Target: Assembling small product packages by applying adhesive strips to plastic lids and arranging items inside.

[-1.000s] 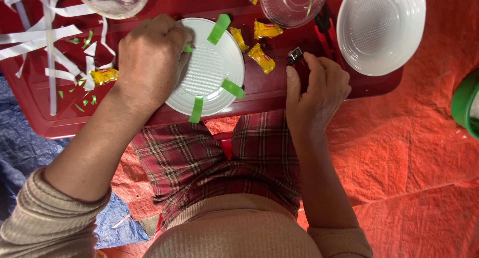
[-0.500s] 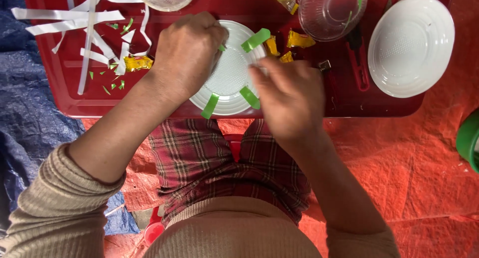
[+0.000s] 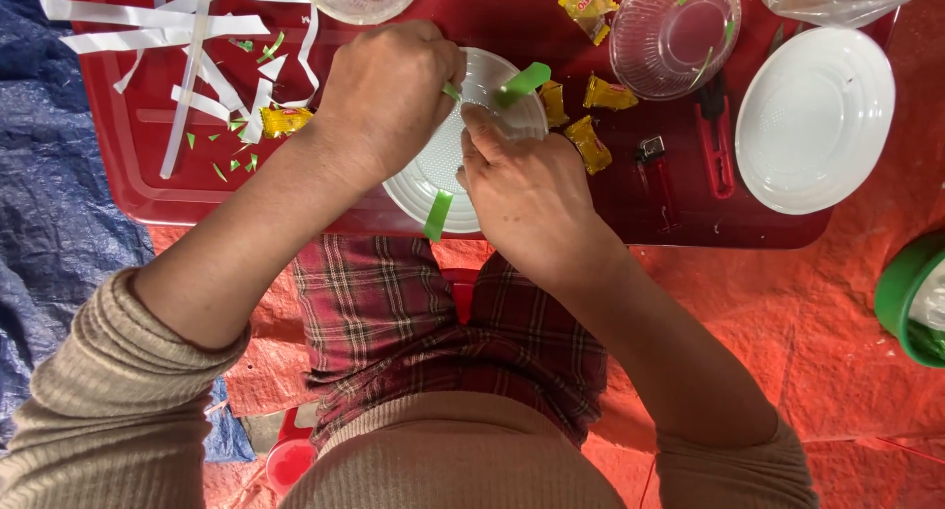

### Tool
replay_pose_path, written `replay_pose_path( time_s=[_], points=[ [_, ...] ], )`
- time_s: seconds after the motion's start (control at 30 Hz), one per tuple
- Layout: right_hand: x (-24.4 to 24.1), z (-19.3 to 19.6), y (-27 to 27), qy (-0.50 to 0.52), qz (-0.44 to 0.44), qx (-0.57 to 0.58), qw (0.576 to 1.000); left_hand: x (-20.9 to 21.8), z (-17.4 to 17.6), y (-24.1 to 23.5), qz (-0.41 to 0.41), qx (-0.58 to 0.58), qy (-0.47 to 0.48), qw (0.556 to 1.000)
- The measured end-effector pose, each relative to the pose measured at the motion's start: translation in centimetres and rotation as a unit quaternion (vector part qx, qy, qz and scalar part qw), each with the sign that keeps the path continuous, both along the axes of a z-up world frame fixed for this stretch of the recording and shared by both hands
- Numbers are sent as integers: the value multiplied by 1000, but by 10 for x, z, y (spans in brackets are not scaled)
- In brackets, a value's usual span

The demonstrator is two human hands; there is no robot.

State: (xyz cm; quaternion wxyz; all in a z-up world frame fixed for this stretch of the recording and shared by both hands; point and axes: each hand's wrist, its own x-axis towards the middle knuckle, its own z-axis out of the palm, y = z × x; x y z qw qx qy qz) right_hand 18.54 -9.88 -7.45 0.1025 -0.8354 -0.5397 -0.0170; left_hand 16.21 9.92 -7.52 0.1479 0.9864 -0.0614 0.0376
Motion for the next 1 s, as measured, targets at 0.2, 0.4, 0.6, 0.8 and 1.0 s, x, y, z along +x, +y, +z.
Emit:
replay_pose_path(
  time_s=[0.2, 0.4, 0.6, 0.8, 1.0],
  points=[
    [2, 2, 1, 21, 4, 11, 1000, 5, 10, 7, 18, -66, 60, 996],
    [2, -2, 2, -3, 2, 9, 1000, -11, 66, 22, 10, -120, -28, 992],
    [5, 4, 1, -15, 26, 33, 999, -62, 95, 25, 38, -119, 30, 992],
    [6, 5, -1, 6, 38, 7, 999, -92, 65, 44, 119, -67, 40, 990],
    [5, 2, -2, 2, 34, -10, 999, -92, 62, 48, 161, -190, 45, 967]
  ],
)
